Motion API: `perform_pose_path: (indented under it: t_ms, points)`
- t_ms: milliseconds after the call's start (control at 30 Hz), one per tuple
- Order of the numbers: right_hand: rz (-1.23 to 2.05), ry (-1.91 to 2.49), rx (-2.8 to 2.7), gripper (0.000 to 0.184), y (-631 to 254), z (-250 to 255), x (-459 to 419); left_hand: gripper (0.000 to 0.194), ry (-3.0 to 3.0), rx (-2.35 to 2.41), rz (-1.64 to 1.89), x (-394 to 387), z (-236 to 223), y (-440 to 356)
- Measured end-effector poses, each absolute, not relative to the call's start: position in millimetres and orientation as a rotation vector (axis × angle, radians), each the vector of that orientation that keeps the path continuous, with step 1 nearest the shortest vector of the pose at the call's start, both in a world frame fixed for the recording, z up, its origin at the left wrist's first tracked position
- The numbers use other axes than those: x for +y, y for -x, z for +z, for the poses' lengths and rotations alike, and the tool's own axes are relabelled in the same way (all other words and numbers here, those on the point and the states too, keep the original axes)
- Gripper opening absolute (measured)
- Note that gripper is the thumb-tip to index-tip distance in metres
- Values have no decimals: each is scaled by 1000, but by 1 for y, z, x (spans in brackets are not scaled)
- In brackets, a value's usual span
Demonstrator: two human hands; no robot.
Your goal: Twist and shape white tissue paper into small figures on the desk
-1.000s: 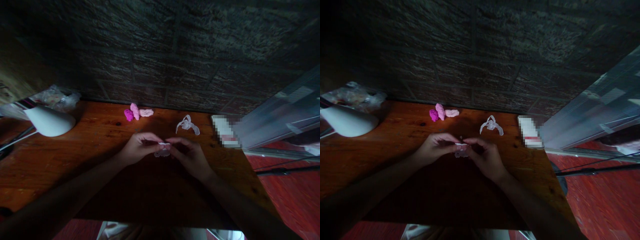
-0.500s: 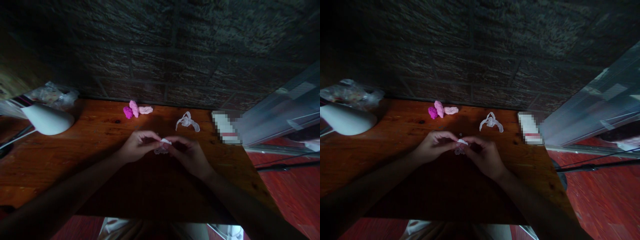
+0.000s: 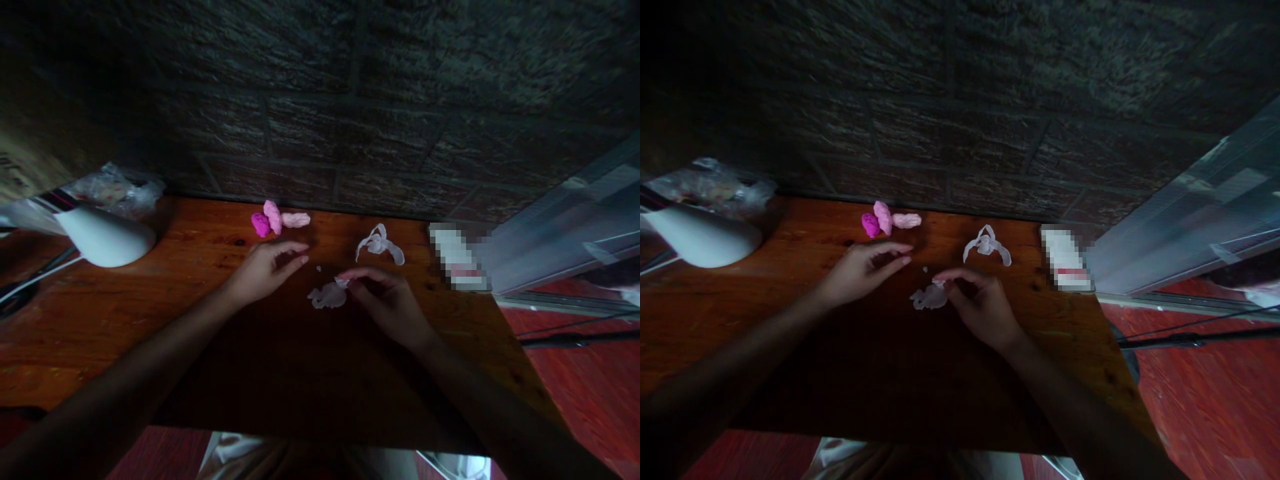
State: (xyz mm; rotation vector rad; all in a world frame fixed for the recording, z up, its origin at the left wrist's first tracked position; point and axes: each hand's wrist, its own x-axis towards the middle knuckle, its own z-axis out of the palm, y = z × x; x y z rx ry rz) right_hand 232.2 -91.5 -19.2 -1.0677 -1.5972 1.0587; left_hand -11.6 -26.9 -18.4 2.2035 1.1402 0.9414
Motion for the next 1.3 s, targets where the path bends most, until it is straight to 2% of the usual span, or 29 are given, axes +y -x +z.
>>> perform_pose_path:
  t_ms: [200,333,400,500,700,900,1067,1300]
  points:
    - [1048,1066,-1560,11,-227,-18,-92,20,-2460,1065,744,-25,-32,-8]
    - [1078,1089,-1480,25,-229,-19,-90,13,-2473,1037,764,-23,-33,-9]
    - [1106,1089,-1458,27,-229,-18,-90,12,-2432,1008,762,-25,-30,-7]
    - [1157,1058,-1449,17,-228,-16,-92,17,-2310,954,782,-33,-22,-6]
    - [1116,1037,-1453,16,-228,-12,-93,28,-2116,948,955,-49,-12,-13]
    - [1057,1076,-1405,14,-236,-14,-87,25,-2364,874,668,-47,-17,-12]
    - [1116,1014,-1538,15,-230,-17,-94,35,-2213,1023,949,-56,-13,-15]
    - [1004,1058,-1554,18,-223,-19,-102,24,-1891,845,914,-60,-13,-20]
